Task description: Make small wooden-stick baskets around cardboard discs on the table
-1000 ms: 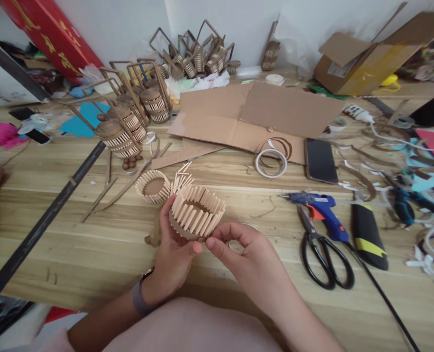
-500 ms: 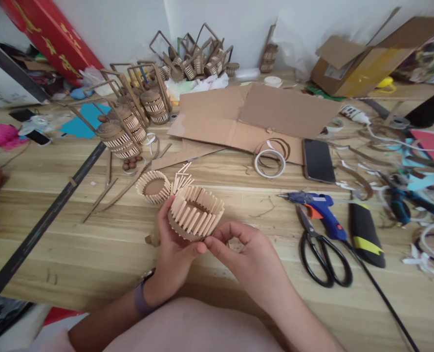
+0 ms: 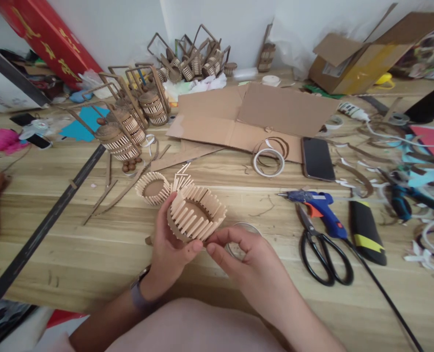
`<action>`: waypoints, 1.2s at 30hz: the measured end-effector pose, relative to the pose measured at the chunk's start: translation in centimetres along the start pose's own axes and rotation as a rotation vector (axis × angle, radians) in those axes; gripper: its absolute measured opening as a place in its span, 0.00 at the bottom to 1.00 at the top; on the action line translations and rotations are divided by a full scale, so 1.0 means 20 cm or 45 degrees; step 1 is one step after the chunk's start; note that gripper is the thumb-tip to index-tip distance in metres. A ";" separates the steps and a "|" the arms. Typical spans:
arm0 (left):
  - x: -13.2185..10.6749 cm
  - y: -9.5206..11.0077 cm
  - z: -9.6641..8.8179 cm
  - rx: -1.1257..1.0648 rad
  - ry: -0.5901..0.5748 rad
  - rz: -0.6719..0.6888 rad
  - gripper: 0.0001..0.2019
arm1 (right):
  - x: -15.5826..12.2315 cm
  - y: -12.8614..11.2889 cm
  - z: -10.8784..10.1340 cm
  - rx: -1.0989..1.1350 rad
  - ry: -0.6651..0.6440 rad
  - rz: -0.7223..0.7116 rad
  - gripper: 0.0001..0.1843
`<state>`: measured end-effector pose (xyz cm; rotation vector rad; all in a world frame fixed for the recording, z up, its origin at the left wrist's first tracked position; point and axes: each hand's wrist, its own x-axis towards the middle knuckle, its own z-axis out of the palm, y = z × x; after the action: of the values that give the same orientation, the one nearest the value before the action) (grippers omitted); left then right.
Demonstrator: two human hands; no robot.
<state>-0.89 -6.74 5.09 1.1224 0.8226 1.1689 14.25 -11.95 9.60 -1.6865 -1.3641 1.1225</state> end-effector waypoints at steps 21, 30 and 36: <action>0.05 -0.04 -0.07 0.282 0.178 0.423 0.45 | -0.07 0.10 0.06 0.314 0.118 0.030 0.27; 0.06 -0.06 -0.04 -0.039 0.123 0.097 0.42 | -0.03 0.03 0.07 0.111 0.261 -0.052 0.15; 0.04 -0.07 -0.03 -0.092 0.066 0.058 0.42 | 0.01 -0.02 0.07 0.022 0.293 -0.116 0.11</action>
<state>-0.91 -5.84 3.61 1.0600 0.7924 1.2604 12.76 -11.68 9.33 -1.6666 -1.2676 0.8577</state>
